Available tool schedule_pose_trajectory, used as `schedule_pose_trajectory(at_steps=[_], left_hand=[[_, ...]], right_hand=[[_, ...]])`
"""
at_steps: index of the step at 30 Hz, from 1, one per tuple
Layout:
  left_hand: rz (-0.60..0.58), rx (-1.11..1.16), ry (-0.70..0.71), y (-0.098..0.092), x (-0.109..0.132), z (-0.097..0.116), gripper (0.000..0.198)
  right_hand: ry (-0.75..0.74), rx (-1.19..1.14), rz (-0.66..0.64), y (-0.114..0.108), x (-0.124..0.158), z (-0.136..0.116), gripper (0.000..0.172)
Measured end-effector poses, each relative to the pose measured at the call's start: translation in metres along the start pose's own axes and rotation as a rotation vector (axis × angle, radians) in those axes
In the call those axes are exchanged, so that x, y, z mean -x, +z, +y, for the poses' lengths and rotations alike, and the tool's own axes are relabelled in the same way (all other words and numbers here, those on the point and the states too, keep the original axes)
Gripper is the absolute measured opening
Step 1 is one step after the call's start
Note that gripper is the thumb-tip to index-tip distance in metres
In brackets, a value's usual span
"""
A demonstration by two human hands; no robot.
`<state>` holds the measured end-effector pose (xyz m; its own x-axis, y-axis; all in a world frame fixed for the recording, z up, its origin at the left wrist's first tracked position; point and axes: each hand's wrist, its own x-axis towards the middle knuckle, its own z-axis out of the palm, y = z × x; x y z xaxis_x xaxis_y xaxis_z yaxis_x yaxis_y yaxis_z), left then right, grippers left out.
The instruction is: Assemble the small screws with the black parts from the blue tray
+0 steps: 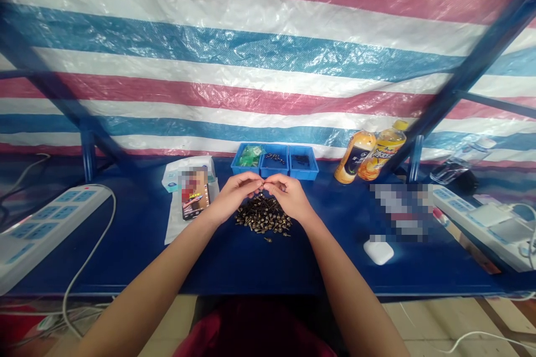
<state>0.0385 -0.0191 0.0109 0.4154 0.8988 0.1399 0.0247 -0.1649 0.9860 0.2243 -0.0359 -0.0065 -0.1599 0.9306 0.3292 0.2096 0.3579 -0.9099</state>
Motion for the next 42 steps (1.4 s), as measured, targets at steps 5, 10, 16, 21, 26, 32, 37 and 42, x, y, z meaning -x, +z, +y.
schedule_pose_trajectory(at_steps=[5, 10, 16, 21, 26, 32, 37, 42], left_hand=[[-0.036, 0.030, 0.002, 0.001, 0.000, -0.002, 0.028], [-0.008, 0.028, -0.002, 0.002, 0.000, -0.004, 0.032], [0.073, -0.025, -0.086, 0.000, -0.003, -0.009, 0.035], [0.080, -0.038, -0.107, 0.001, -0.003, -0.012, 0.034], [0.089, -0.057, -0.102, 0.001, -0.004, -0.013, 0.035], [0.134, -0.313, -0.012, -0.001, -0.003, -0.015, 0.028], [0.160, -0.833, 0.050, -0.002, 0.004, -0.022, 0.022], [0.028, -0.958, 0.002, 0.000, 0.007, -0.027, 0.022]], right_hand=[[0.068, -0.095, -0.073, 0.001, 0.000, 0.000, 0.029], [0.072, -0.167, -0.070, 0.000, -0.002, 0.007, 0.027], [0.250, -0.084, 0.061, -0.006, -0.008, 0.023, 0.045], [0.268, -0.164, 0.198, -0.008, -0.008, 0.020, 0.041], [0.227, -0.113, 0.233, -0.014, -0.009, 0.020, 0.055], [0.112, 0.351, -0.020, -0.017, -0.002, 0.019, 0.039], [0.038, 0.707, -0.222, -0.010, 0.009, 0.008, 0.037], [0.045, 0.724, -0.296, -0.007, 0.010, 0.004, 0.024]])
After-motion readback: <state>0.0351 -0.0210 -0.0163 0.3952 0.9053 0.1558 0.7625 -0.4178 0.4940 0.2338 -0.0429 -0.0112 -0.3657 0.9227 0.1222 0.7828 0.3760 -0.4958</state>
